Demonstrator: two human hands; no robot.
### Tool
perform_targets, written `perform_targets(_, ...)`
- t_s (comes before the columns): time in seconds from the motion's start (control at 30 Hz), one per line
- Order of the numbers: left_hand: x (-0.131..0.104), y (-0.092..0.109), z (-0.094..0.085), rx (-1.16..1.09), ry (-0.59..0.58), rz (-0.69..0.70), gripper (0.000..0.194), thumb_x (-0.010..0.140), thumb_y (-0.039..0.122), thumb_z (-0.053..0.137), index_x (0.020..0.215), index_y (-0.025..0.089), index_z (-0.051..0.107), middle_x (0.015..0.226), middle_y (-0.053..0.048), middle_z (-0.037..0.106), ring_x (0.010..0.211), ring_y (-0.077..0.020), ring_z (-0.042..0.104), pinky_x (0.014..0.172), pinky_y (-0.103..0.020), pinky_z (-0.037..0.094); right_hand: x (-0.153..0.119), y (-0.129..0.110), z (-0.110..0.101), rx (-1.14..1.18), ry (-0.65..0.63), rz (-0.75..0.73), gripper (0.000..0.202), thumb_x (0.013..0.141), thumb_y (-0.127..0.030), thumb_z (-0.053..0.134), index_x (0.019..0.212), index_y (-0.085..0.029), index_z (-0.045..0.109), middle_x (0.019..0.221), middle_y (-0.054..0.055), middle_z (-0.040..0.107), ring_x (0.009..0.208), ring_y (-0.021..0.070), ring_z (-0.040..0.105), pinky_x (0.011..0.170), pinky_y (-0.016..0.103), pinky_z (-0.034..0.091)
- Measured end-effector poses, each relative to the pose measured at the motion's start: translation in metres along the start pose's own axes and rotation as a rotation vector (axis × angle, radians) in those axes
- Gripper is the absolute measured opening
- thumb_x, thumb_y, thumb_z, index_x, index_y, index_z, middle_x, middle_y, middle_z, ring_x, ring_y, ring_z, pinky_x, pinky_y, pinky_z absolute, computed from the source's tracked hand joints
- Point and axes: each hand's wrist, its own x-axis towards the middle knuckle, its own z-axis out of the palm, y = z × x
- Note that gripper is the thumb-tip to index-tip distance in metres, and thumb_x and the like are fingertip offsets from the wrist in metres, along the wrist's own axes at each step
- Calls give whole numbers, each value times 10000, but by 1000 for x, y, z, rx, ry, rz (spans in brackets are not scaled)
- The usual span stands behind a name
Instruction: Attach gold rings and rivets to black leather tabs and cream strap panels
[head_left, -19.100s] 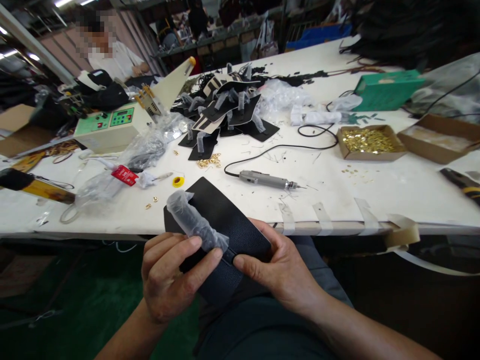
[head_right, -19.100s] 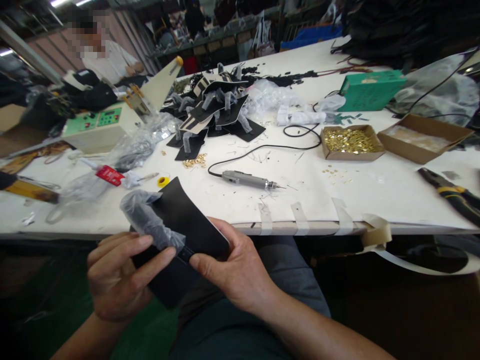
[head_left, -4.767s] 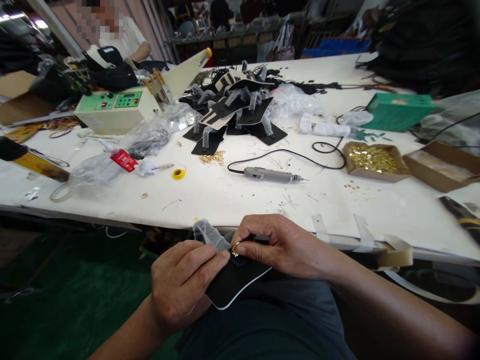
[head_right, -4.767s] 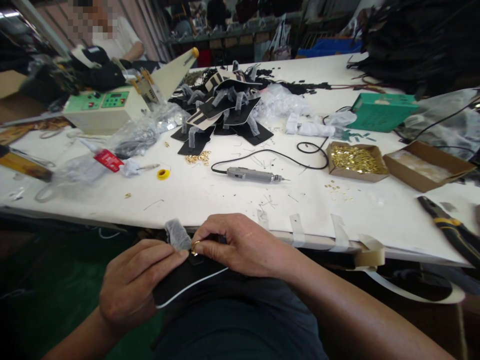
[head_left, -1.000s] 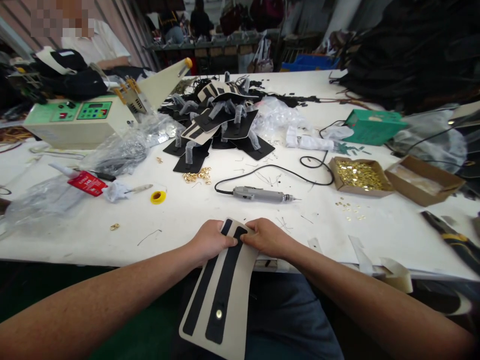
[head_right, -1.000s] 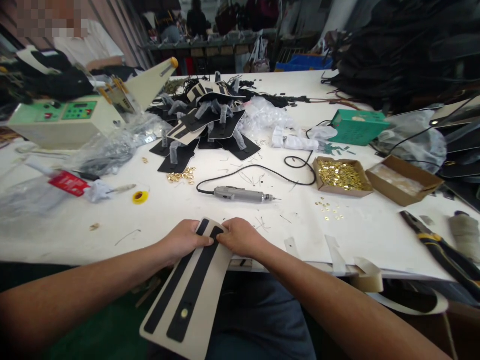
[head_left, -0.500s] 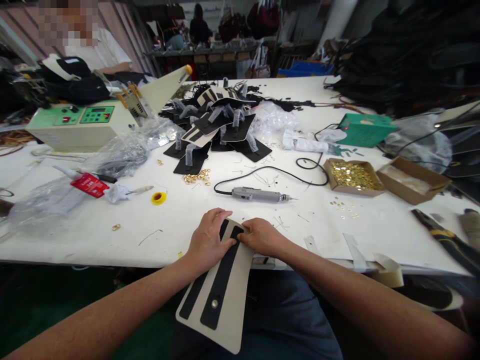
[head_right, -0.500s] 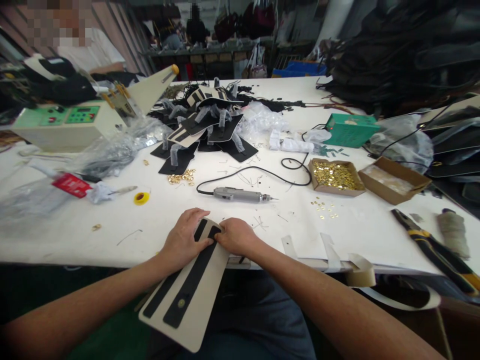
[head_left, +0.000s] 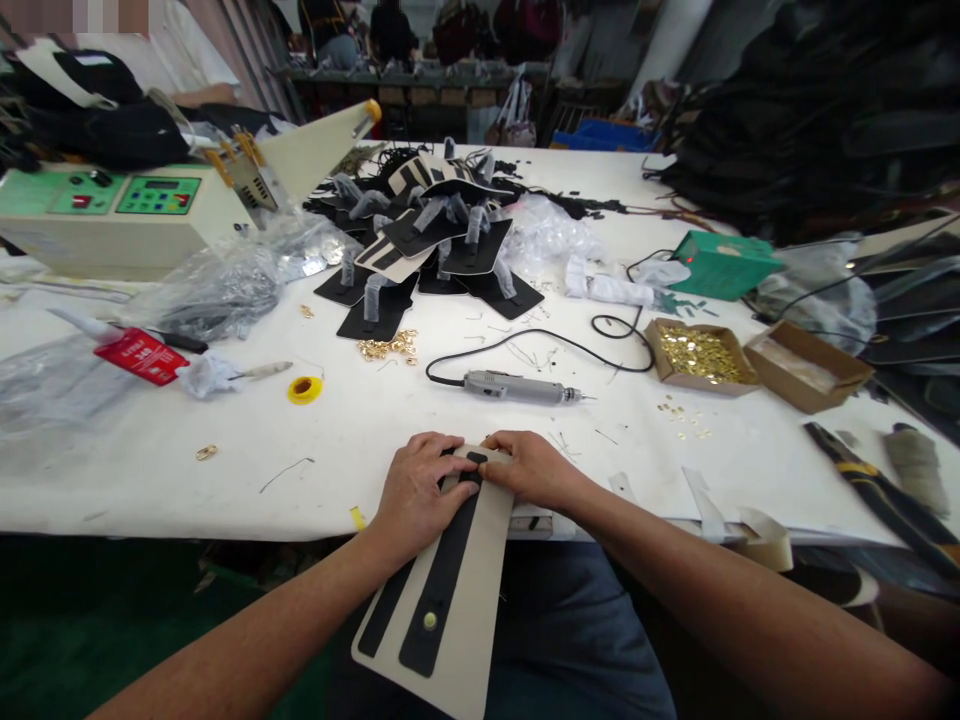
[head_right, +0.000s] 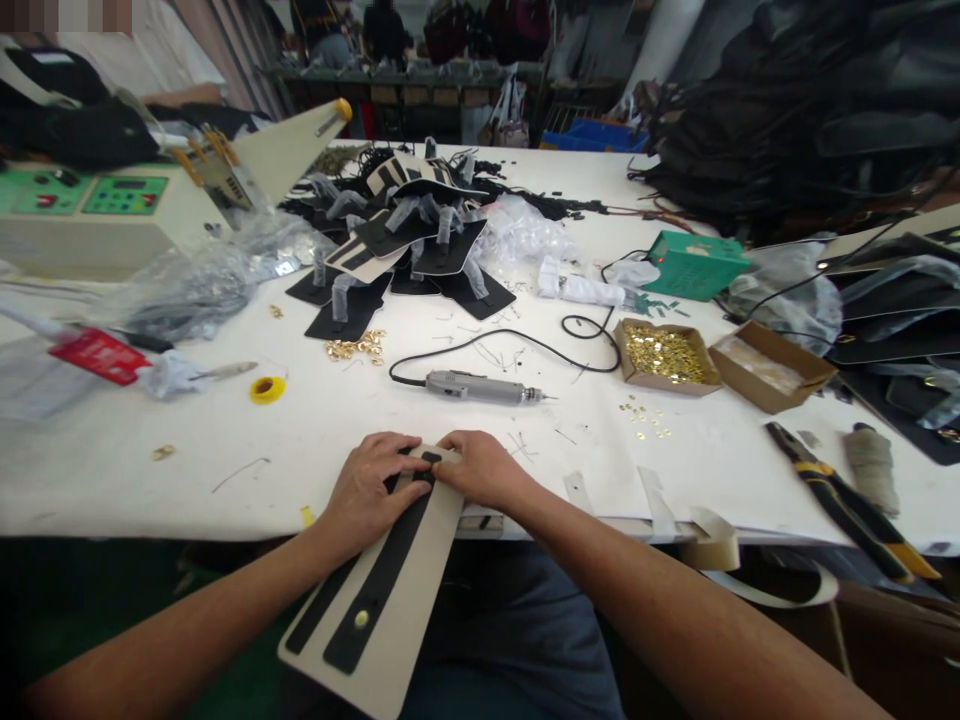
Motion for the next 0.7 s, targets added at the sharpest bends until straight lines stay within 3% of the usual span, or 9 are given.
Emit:
perform_targets(0.23, 1, 2, 1, 25, -20, 1, 214, 828, 250, 804, 1033, 312, 820, 1297, -32, 745, 1246, -308, 592, 1066, -510, 495, 0, -3, 3, -112, 83, 34, 281, 819, -314, 694, 1060, -190, 769, 1001, 84, 769, 915, 227, 676, 726, 281, 446)
perform_targets(0.4, -2, -14, 12, 70, 9, 62, 192, 863, 385, 759, 1033, 327, 826, 1303, -36, 749, 1235, -333, 610, 1082, -536, 491, -16, 0, 1, -95, 131, 45, 425, 802, -393, 756, 1197, -234, 750, 1056, 67, 777, 930, 230, 694, 746, 283, 477)
perform_targets(0.47, -1, -23, 18, 83, 11, 79, 220, 870, 447, 736, 1038, 340, 830, 1308, -34, 748, 1244, -343, 612, 1093, -549, 486, -27, 14, -5, -70, 259, -12, 467, 808, -399, 773, 1246, -244, 725, 1061, 38, 775, 875, 189, 694, 755, 269, 487)
perform_targets(0.57, -1, -30, 21, 94, -6, 77, 261, 866, 527, 708, 1018, 357, 836, 1313, -21, 751, 1256, -347, 614, 1095, -561, 492, -56, 51, -28, -60, 498, -60, 307, 877, -355, 727, 1159, -234, 749, 1064, 18, 771, 822, 140, 692, 793, 252, 502)
perform_targets(0.7, -2, -31, 22, 105, -7, 55, 266, 847, 549, 682, 970, 378, 843, 1276, -3, 771, 1243, -337, 635, 1078, -560, 520, -101, 117, -80, -114, 686, 164, 188, 921, -343, 655, 972, -211, 779, 931, 27, 785, 846, 172, 707, 807, 268, 515)
